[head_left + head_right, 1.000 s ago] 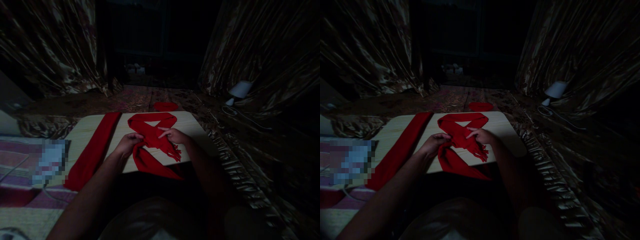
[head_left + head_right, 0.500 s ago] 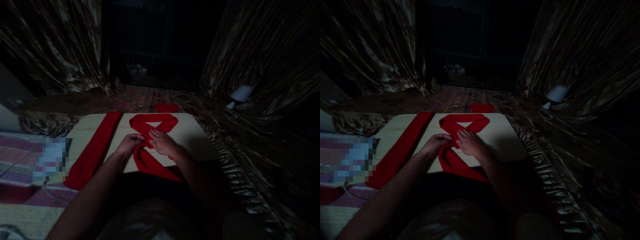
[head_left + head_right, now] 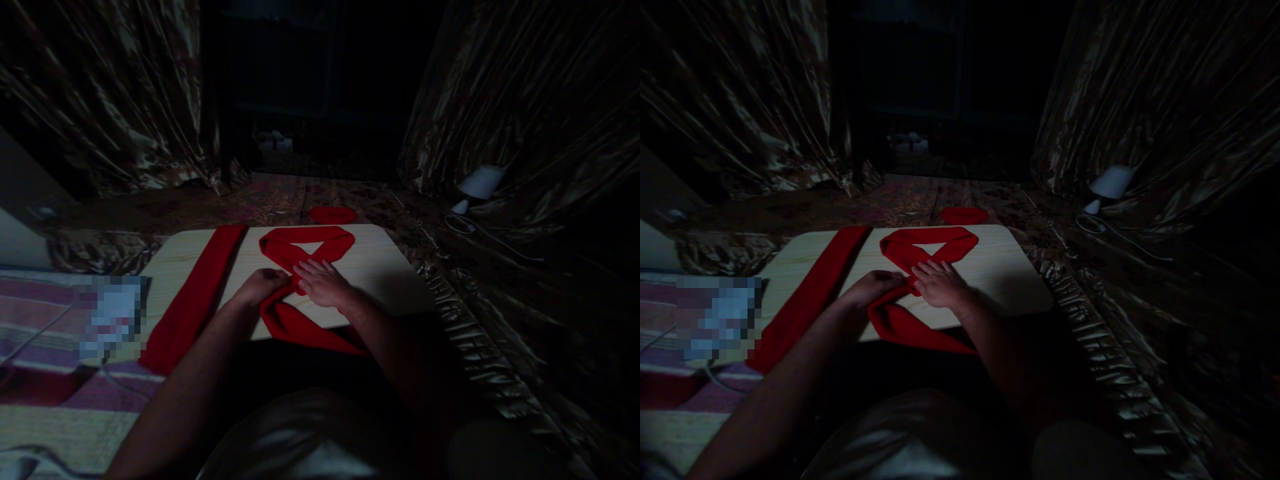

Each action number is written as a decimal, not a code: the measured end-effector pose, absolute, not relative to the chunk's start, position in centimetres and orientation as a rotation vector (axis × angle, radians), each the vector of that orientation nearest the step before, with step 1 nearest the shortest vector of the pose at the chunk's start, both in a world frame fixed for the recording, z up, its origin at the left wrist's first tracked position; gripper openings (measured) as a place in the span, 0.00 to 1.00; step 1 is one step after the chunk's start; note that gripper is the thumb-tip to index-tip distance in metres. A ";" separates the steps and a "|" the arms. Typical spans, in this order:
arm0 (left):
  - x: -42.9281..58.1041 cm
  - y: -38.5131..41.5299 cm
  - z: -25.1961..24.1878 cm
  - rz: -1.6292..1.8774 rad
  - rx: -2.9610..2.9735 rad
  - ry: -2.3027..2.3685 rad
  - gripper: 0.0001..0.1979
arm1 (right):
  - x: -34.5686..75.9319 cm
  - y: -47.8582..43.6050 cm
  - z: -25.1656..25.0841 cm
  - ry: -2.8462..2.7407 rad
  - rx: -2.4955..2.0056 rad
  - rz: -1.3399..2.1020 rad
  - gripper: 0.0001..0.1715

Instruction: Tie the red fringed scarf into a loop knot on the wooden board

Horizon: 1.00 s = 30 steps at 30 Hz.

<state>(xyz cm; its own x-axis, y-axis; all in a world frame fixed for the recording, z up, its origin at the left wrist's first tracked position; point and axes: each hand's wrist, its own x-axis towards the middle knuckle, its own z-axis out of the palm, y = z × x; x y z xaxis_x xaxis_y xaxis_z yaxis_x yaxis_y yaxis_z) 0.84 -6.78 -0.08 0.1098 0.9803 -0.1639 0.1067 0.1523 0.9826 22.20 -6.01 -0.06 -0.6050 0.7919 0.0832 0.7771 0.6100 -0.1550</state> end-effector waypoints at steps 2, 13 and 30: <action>-0.1 -7.1 0.4 0.830 1.294 1.222 0.16 | 22.2 -6.0 -0.1 -2.683 -1.317 0.157 0.33; -3.5 -13.4 4.0 0.848 0.991 1.168 0.30 | 22.3 -5.8 -0.3 -2.666 -1.309 0.192 0.33; -9.4 -17.0 6.9 0.928 1.167 1.642 0.29 | 22.3 -5.6 -0.2 -2.684 -1.298 0.259 0.34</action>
<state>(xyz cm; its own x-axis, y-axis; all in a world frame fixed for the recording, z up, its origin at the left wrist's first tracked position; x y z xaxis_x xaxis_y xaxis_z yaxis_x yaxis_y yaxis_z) -9.41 -17.04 6.88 -0.1596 0.9581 -0.2378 0.2905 0.2759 0.9162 22.35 -5.63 -0.22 -0.6147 0.7866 0.0588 0.7608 0.6109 -0.2191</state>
